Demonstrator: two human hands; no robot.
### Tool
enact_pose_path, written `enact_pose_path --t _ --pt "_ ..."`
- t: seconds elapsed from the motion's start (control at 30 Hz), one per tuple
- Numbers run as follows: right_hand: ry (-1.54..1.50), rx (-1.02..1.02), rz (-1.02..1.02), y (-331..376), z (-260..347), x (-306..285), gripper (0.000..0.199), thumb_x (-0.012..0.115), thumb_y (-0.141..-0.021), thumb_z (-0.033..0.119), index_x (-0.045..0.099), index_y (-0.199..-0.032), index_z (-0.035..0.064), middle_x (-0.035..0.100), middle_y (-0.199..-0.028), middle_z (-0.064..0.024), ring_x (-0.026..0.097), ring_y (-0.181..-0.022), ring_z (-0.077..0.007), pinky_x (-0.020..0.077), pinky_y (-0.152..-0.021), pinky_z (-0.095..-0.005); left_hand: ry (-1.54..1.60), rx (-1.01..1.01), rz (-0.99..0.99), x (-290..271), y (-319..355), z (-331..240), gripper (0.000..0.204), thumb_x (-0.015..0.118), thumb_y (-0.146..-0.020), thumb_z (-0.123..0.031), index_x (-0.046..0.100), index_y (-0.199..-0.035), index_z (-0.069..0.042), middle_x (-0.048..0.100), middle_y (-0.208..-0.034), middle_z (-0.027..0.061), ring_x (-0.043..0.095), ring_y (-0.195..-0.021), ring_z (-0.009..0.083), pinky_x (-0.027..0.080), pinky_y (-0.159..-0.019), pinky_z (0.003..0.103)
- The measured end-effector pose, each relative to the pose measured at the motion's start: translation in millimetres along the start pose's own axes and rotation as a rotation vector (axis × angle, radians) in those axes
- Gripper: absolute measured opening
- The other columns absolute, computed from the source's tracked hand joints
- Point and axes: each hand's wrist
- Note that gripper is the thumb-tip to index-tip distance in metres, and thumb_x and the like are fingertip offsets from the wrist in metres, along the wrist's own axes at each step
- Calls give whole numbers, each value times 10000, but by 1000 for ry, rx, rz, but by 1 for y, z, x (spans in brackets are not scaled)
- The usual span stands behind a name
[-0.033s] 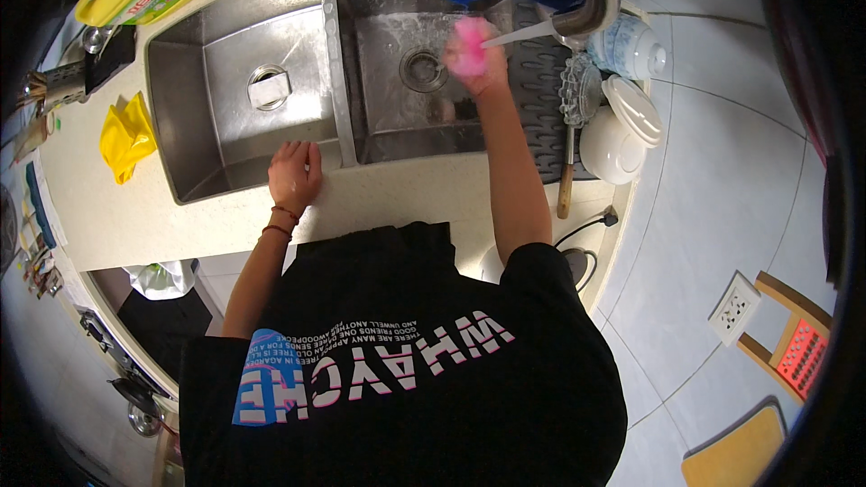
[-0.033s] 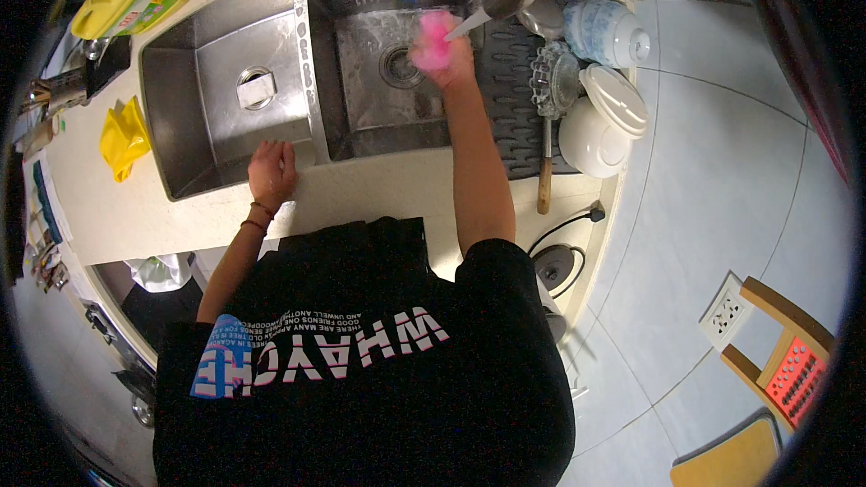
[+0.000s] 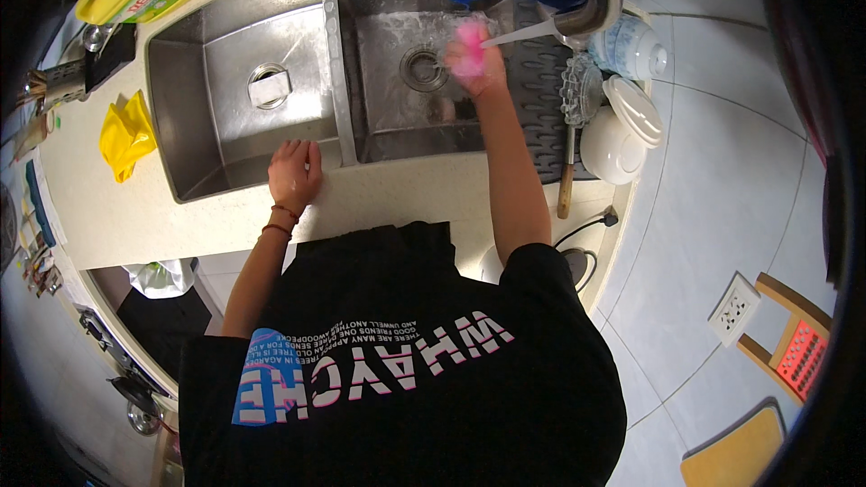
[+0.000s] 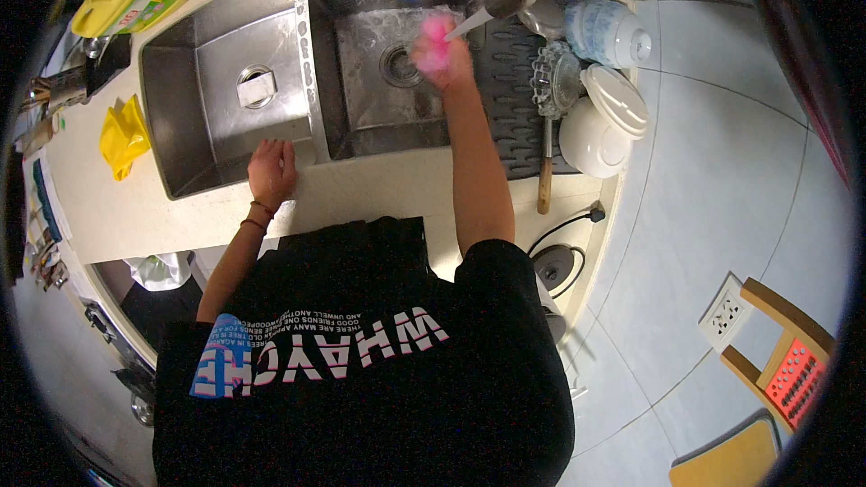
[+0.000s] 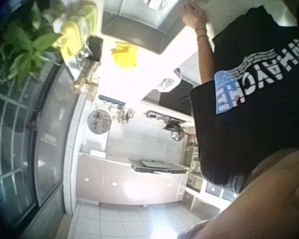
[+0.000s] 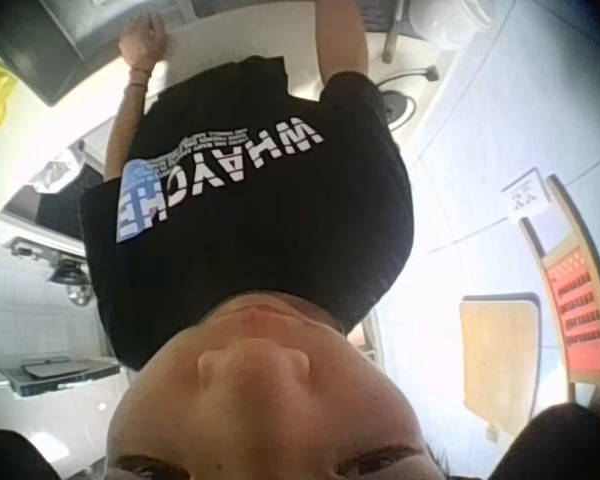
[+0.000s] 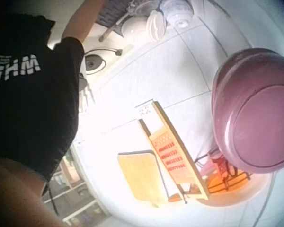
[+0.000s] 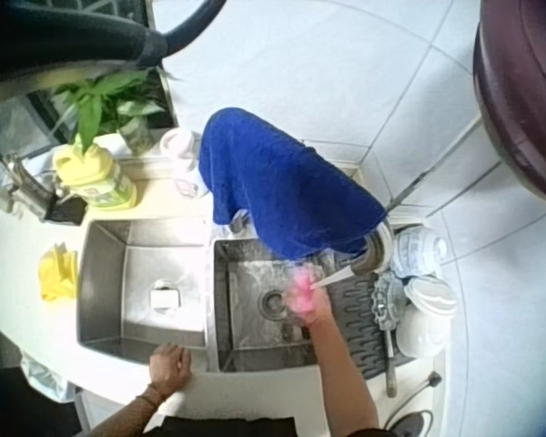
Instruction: The person scrubs a stainless steel double-basin kitchen sink with a pink sponge under running water, then rinses the sponge. They wipe the sink and countertop with a blue cloth, remove the drain stopper, and clean around the drain before replacing it and drying the sink with the cloth.
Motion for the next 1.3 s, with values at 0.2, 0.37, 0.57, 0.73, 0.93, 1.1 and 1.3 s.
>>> enact_pose_path --t 0.2,0.37,0.57,0.73,0.93,1.1,1.3 --pt "250 -174 -299 0 -20 -6 362 431 -987 400 417 -700 179 339 -553 29 351 -458 -162 274 -407 -317 0 -3 -7 -1 -1 -1 257 543 -898 -159 514 -674 -37 533 -671 106 531 -701 331 432 -623 450" --pt "189 -230 -178 8 -20 4 428 443 -967 504 511 -749 142 435 -618 3 414 -551 -160 327 -503 -347 7 -22 12 -2 -2 -4 257 543 -898 -162 525 -676 -33 541 -673 102 533 -706 326 435 -633 443" --pt "44 -267 -18 27 -10 60 564 450 -922 587 563 -1108 66 598 -1007 -110 566 -963 -287 353 -995 -567 1 -29 17 -4 -1 -3 251 544 -897 -165 535 -681 -37 543 -674 101 533 -704 319 439 -645 429" --pt "58 -295 -142 30 -2 54 506 467 -905 578 611 -1064 119 636 -957 -72 598 -909 -263 393 -923 -567 -12 -28 35 -3 -2 -5 252 550 -894 -169 534 -678 -39 539 -673 95 535 -706 312 440 -647 427" --pt "45 -263 -162 32 -1 52 562 470 -894 617 598 -1110 115 639 -992 -78 604 -923 -273 431 -876 -557 -12 -43 48 -5 -1 -6 252 550 -896 -174 536 -684 -40 541 -671 94 538 -712 310 440 -651 429" --pt "262 -244 -128 13 5 30 421 457 -940 560 576 -1004 162 589 -852 -32 574 -752 -227 467 -662 -418 3 -4 10 -3 0 -3 257 549 -900 -179 537 -683 -41 539 -666 94 539 -705 310 439 -651 430" --pt "181 -82 -128 -5 0 -9 277 502 -983 409 450 -822 189 393 -628 37 416 -531 -146 353 -494 -328 -12 -29 38 -3 -1 -4 259 547 -903 -181 540 -686 -40 542 -667 101 539 -704 318 440 -648 436"
Point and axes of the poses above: each hand's wrist, its own y-axis away from the middle knuckle, its own x-axis out of the palm, z = x × y
